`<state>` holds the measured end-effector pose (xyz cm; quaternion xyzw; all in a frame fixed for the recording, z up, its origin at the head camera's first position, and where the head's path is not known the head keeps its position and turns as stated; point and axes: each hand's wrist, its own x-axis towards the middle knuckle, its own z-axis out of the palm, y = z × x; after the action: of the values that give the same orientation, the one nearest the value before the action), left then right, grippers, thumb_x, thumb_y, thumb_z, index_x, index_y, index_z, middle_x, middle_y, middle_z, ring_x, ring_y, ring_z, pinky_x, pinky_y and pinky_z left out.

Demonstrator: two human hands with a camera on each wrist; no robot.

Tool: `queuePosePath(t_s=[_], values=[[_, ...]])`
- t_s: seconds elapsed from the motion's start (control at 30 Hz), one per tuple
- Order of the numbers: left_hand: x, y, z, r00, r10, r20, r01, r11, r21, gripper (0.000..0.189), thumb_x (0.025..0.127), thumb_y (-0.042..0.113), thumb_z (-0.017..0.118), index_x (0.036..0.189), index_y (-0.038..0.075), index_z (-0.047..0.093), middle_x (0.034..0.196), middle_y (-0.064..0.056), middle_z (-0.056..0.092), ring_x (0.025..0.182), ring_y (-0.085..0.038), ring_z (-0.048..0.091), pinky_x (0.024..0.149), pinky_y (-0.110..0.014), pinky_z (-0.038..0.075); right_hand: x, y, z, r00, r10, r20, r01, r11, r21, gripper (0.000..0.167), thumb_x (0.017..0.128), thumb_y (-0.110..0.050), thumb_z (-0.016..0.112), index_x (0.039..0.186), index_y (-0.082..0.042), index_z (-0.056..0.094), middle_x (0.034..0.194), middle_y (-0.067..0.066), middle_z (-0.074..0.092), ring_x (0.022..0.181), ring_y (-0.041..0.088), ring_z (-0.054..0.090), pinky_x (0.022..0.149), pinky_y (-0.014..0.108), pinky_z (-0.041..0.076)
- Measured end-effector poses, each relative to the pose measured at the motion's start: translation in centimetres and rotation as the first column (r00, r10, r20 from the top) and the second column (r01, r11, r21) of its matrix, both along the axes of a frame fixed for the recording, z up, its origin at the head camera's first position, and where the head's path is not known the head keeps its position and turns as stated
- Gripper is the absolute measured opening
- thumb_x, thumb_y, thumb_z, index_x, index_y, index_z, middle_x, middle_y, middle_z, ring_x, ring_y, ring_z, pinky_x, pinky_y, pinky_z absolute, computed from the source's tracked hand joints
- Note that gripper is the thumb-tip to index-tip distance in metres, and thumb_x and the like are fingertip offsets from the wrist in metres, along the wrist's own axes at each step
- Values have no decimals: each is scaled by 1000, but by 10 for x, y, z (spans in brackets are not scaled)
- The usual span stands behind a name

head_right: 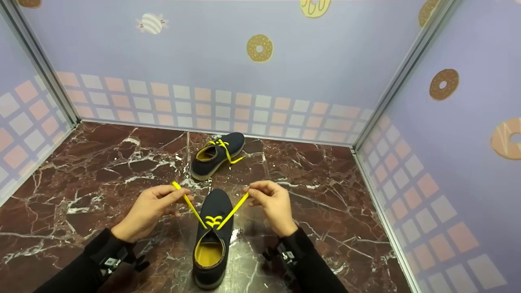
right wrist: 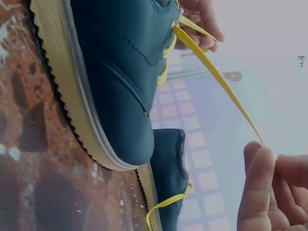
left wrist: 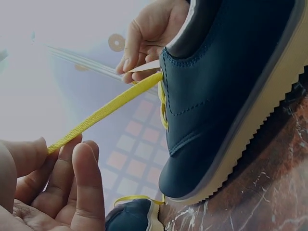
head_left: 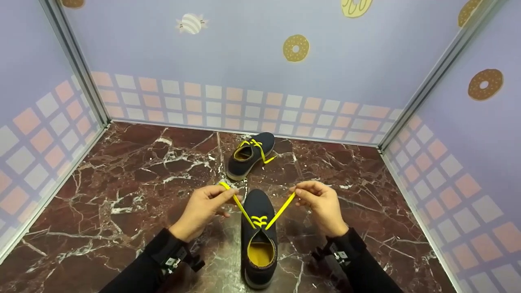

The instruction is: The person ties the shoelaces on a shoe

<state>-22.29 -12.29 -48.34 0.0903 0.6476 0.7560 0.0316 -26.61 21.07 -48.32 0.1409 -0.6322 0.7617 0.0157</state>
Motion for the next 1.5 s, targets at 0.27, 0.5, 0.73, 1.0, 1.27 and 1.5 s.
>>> queuePosePath(t_s=[0.27, 0.5, 0.73, 1.0, 1.27, 1.5], values=[[-3, 12, 7, 999, 5, -45, -3, 999, 52, 24, 110, 18, 73, 112, -5, 79, 113, -22, 81, 102, -34, 81, 88, -55, 67, -6, -9, 6, 985, -24, -170, 40, 995, 92, 14, 100, 9, 74, 112, 16, 71, 111, 41, 73, 80, 18, 74, 69, 27, 62], [-12, 23, 10, 998, -5, -56, 8, 998, 56, 21, 109, 18, 75, 111, -3, 80, 100, -23, 81, 85, -30, 83, 81, -51, 69, -14, -14, 10, 964, -33, -264, 79, 983, 166, 10, 100, 6, 77, 108, 12, 75, 107, 29, 79, 77, 22, 72, 66, 25, 59], [-22, 28, 11, 999, -30, -31, 31, 999, 26, 23, 107, 17, 78, 113, -5, 81, 93, -20, 80, 72, -21, 78, 67, -32, 66, -20, -22, 18, 951, -27, -307, 91, 977, 195, 8, 100, 7, 77, 108, 10, 76, 106, 29, 79, 78, 18, 73, 66, 25, 60], [-31, 34, 9, 998, -45, -44, 42, 997, -71, 25, 103, 13, 82, 110, -11, 80, 82, -12, 79, 61, -13, 68, 54, -20, 52, -26, -28, 24, 932, 14, -363, 91, 958, 271, 8, 101, 6, 77, 108, 5, 80, 102, 32, 77, 77, 14, 72, 65, 26, 60], [-34, 43, 10, 988, -65, -141, 19, 952, -305, 18, 101, 16, 83, 103, -1, 86, 75, -7, 77, 57, -8, 62, 53, -19, 49, -27, -31, 28, 930, 24, -367, 92, 951, 296, 8, 101, 7, 76, 108, 7, 80, 99, 24, 79, 78, 28, 73, 67, 28, 63], [-34, 50, 9, 976, -104, -193, 22, 922, -386, 19, 103, 15, 79, 106, -2, 85, 77, -3, 74, 62, -6, 58, 58, -20, 46, -28, -35, 31, 921, 56, -386, 59, 958, 279, 8, 102, 6, 76, 108, 3, 81, 100, 27, 79, 76, 30, 74, 67, 26, 62]])
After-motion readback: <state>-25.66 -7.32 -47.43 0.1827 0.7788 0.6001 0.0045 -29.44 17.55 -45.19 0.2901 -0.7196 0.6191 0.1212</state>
